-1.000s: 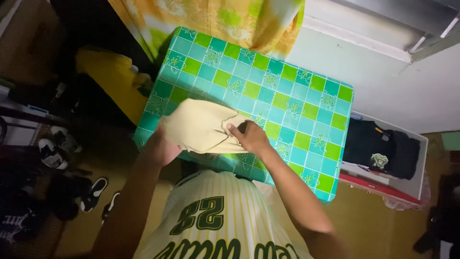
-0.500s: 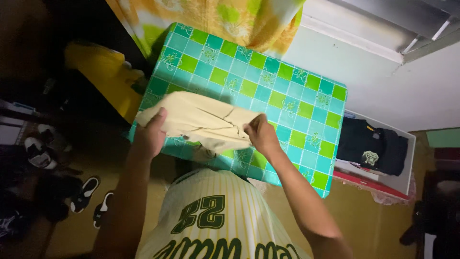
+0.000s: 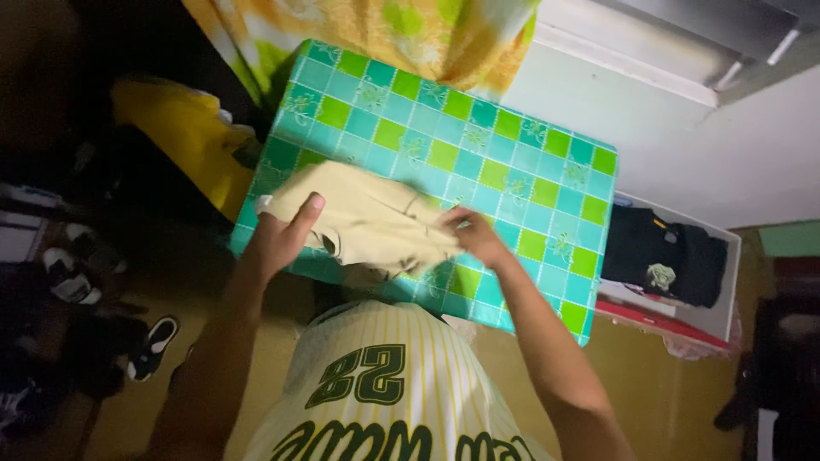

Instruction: Fold multiple t-shirts on a table and place them into a storage box.

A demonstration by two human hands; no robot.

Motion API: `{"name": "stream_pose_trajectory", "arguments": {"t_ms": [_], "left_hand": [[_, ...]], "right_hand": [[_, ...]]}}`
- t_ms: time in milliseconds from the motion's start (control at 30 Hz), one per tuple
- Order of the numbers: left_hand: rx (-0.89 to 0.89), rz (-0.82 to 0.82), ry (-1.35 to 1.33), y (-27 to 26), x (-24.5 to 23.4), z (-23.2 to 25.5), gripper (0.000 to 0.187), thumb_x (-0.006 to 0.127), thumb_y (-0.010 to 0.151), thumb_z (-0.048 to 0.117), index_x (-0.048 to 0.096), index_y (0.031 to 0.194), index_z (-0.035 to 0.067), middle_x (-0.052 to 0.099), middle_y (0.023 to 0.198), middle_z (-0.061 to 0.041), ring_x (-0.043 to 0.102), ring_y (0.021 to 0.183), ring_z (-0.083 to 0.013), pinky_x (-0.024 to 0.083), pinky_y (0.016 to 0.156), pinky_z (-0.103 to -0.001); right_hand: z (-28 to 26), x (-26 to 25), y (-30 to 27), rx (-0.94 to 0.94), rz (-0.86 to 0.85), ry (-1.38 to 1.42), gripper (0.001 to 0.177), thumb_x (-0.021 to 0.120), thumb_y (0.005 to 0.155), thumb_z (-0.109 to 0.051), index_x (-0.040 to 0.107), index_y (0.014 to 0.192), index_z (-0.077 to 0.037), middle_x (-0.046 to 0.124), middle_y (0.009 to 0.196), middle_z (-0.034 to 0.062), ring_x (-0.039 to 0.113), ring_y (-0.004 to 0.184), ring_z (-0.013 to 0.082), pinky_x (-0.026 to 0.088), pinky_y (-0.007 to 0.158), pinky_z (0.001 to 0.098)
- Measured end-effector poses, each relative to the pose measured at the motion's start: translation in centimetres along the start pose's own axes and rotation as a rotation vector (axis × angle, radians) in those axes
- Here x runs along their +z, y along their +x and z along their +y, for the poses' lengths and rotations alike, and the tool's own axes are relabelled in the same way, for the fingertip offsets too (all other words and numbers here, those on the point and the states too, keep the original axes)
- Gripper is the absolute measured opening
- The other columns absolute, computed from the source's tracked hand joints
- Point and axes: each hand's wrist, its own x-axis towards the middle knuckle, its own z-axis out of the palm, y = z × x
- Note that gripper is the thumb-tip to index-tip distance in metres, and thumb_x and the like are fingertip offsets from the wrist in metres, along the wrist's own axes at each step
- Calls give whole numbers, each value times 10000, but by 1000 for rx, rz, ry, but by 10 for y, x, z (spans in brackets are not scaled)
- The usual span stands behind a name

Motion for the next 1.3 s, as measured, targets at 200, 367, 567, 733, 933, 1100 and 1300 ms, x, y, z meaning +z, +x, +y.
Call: {"name": "stream_pose_trajectory", "arguments": {"t_ms": [200, 367, 567, 733, 933, 1100, 1300], "left_hand": [[-298, -493, 836, -9, -37, -109, 390, 728, 937, 475, 726, 1078, 111, 687, 718, -176, 692, 688, -289, 557, 693, -428], [412, -509, 562, -50, -53, -199, 146, 672, 910, 164, 738, 1005, 75, 713, 1000, -120, 673, 932, -329, 554, 813, -444], [802, -74, 697, -56, -22, -44, 167, 662, 871, 108, 699, 1027, 155, 607, 1248, -116, 609, 1157, -339, 498, 1003, -449], [252, -26, 289, -55, 54, -193, 226, 691, 855, 212, 562, 1036, 171, 607, 1171, -120, 564, 1098, -263, 462, 976, -370], [-388, -442, -146, -103, 103, -250, 252, 726, 1000, 248, 656, 1077, 18, 632, 969, -101, 563, 928, -171, 511, 850, -323], [-465, -438, -53, -79, 72, -156, 411, 744, 918, 255, 608, 1267, 85, 668, 1181, -26, 598, 1101, -110, 479, 942, -281], [-114, -236, 19, -68, 127, -222, 383, 654, 981, 204, 613, 1326, 45, 668, 1303, -142, 631, 1217, -262, 485, 1030, -379]], "right_hand": [[-139, -80, -22, 273, 530, 172, 260, 614, 1038, -362, 689, 1025, -113, 630, 836, 1, 553, 705, 100, 472, 579, 274], [-163, -126, -30, 3, 456, 45, 207, 771, 974, -170, 586, 916, -97, 613, 817, 13, 562, 698, 86, 471, 600, 254], [-115, -160, -46, -24, 598, 399, 146, 684, 1002, -78, 545, 999, -122, 655, 951, 33, 663, 833, 137, 605, 712, 311], [-98, -155, -58, 120, 577, 240, 141, 646, 1013, -58, 544, 1087, -121, 669, 987, 53, 628, 865, 135, 524, 686, 277], [-119, -185, -71, 137, 503, 207, 154, 677, 987, -18, 592, 1091, -93, 660, 1013, 36, 598, 855, 129, 495, 687, 293], [-20, -219, -74, 175, 257, -211, 266, 638, 902, -3, 566, 1153, -52, 544, 1030, 93, 493, 884, 213, 402, 739, 317], [80, -108, -38, -51, 150, -775, 203, 727, 879, -121, 722, 1054, -19, 692, 1162, 216, 631, 1099, 411, 501, 979, 455]]}}
